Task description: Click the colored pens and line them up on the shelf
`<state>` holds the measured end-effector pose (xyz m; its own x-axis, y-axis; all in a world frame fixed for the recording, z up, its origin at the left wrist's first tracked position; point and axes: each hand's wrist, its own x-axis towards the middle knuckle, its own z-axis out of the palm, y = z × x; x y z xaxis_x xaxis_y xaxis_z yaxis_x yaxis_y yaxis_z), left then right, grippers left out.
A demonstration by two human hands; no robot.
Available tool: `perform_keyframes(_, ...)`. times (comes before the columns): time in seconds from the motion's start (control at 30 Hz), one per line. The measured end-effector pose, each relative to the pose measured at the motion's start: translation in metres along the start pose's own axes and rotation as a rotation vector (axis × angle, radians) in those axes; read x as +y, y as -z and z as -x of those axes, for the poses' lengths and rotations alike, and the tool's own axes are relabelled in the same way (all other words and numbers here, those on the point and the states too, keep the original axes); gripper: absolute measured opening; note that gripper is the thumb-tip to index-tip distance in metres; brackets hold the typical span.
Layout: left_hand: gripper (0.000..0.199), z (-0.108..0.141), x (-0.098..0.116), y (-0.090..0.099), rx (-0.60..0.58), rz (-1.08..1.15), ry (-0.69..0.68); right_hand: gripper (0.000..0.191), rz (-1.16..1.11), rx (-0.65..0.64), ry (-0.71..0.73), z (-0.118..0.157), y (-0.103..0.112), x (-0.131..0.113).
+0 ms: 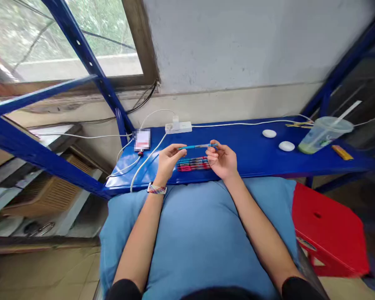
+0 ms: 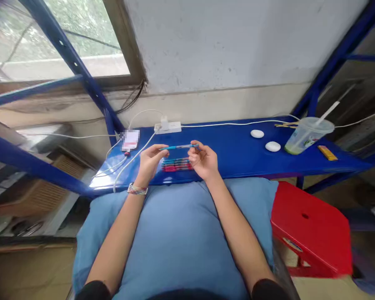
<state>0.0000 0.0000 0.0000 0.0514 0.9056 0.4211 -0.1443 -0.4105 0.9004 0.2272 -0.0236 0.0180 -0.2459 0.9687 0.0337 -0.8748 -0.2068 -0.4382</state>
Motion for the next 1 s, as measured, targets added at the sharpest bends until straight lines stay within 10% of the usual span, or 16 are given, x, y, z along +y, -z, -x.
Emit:
perform_keyframes(0.6,0.027,0.002,0.002,-0.001,-0.014,-0.024,-0.007,0.019,0.182,0.001,0.083,-0.002,0.005,0.002)
perform_keyframes(1.0,0.014,0.001,0.003,0.007,-0.005,-0.531,-0.062,0.022,1.410,0.241,0.628,-0.016,0.038,0.009)
